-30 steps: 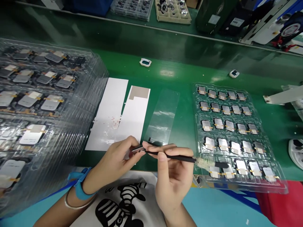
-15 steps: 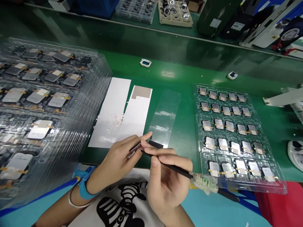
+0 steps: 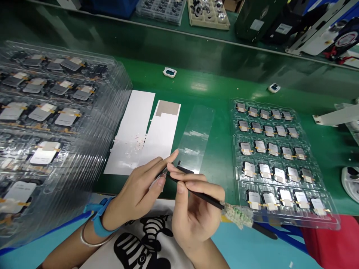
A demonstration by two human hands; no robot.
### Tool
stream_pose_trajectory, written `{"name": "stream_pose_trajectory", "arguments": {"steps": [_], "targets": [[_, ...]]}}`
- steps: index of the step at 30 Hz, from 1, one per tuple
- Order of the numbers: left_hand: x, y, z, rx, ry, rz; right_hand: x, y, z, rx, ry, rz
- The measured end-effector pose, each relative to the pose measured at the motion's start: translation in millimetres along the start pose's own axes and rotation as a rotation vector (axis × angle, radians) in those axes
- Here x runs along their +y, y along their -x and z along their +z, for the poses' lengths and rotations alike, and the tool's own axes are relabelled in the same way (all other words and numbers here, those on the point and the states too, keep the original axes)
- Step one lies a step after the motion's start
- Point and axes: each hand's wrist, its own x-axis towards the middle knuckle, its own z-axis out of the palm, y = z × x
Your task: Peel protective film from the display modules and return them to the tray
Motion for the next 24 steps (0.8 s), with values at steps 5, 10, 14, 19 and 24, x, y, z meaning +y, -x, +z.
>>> {"name": "stream_pose_trajectory", "arguments": {"steps": [5,10,14,19,24], "targets": [[-1.9,0.5,0.1,0.002,0.011,-0.007,1.0,0.5,0.3,0.002,0.004,0.019],[-3.2,-0.3,0.3,-0.001,0.017,0.000,1.5,0.4,0.0,0.010,0.018,0.016],[-4.8,-1.0,1.1,0.011,-0.001,0.003,2.4,0.8,1.3,0.025,-0.003,0.032],[-5.3,-1.0,1.8,0.016,-0.007,0.002,3.5,0.9,3.5,0.045,-0.017,0.050],[-4.4,-1.2,1.0,0.014,-0.016,0.000,3.7,0.7,4.2,0.037,-0.002,0.050]]}}
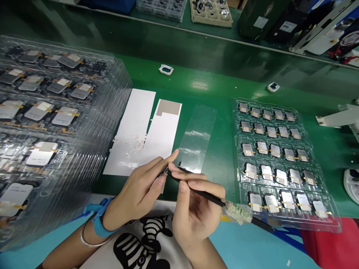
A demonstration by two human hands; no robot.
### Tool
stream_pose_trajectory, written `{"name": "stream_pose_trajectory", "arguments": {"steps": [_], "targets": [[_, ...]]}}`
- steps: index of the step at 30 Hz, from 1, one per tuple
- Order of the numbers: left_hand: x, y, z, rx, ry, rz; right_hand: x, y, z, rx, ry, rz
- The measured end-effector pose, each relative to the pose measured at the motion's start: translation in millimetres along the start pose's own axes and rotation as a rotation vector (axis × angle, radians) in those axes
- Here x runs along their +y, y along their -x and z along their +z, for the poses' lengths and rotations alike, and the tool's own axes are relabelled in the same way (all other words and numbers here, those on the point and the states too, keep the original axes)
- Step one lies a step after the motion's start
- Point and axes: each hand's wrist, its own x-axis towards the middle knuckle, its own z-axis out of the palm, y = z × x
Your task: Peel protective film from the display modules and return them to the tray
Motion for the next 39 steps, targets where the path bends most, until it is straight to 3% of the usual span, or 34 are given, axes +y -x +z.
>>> {"name": "stream_pose_trajectory", "arguments": {"steps": [39], "targets": [[1.4,2.1,-1.6,-0.012,-0.028,-0.016,2.4,2.8,-3.3,-0.041,0.024,-0.051]]}}
